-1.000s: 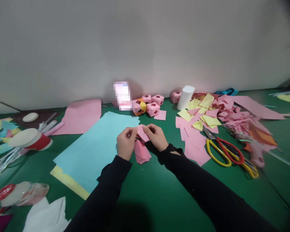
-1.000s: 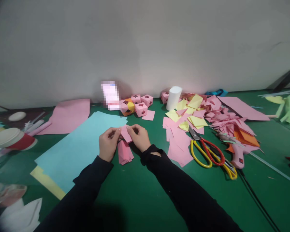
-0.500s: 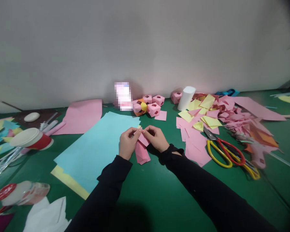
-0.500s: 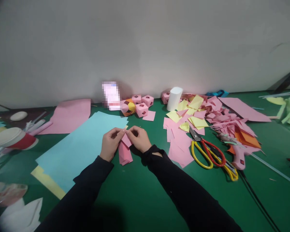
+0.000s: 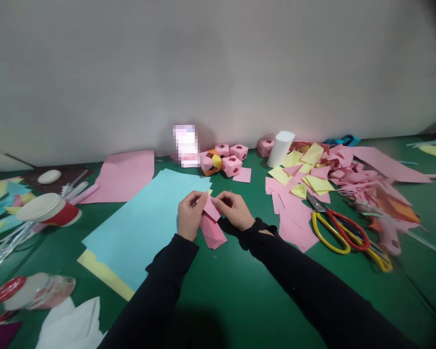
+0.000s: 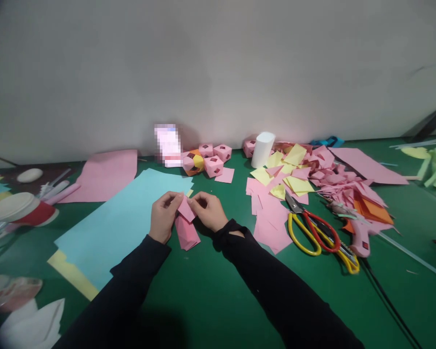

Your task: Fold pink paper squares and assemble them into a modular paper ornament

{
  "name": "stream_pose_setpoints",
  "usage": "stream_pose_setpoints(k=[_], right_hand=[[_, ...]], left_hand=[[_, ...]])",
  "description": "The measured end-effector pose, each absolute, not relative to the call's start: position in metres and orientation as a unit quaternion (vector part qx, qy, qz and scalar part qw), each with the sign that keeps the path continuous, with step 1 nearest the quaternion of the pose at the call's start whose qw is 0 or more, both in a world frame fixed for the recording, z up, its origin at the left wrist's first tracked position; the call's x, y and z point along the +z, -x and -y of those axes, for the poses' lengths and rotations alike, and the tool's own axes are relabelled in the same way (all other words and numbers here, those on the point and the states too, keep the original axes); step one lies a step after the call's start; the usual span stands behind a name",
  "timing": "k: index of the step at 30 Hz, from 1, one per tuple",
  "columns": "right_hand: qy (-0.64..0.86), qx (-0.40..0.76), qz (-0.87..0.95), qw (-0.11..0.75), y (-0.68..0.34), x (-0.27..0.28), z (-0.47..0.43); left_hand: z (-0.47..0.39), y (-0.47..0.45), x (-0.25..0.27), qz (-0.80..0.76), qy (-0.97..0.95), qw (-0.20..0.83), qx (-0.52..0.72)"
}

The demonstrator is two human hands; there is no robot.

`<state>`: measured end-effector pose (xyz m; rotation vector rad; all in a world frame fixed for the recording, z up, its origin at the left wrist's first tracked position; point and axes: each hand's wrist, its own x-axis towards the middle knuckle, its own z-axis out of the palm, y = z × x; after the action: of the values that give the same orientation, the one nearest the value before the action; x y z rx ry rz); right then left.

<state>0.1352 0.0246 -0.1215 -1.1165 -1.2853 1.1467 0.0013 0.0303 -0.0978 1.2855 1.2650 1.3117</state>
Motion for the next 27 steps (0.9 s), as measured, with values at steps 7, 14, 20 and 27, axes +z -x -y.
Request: stream_pose_setpoints(k=[7,14,20,27], right_hand=[[0.454,0.503,0.526,0.514,-0.1333,-0.1158,-0.0224],[0.451,0.512,0.522,0.512,-0.1328,-0.1154,-0.0228],[0.458,0.515,0.508,0.516,-0.1321,-0.1167,-0.0237],[0.451,0.509,0.504,0.533,-0.1328,-0.1175,-0.0235]], left_hand=[[-0.0312,-0.0003,-0.0994,-0.513,-0.498,0.445,0.539],[-0.0324,-0.0002,-0.1005,-0.52,-0.46,0.445,0.566],[-0.0336,0.0008,-0.1016,-0.526,-0.443,0.44,0.578],[-0.0375,0.0037,-0.105,-0.52,-0.421,0.435,0.602]])
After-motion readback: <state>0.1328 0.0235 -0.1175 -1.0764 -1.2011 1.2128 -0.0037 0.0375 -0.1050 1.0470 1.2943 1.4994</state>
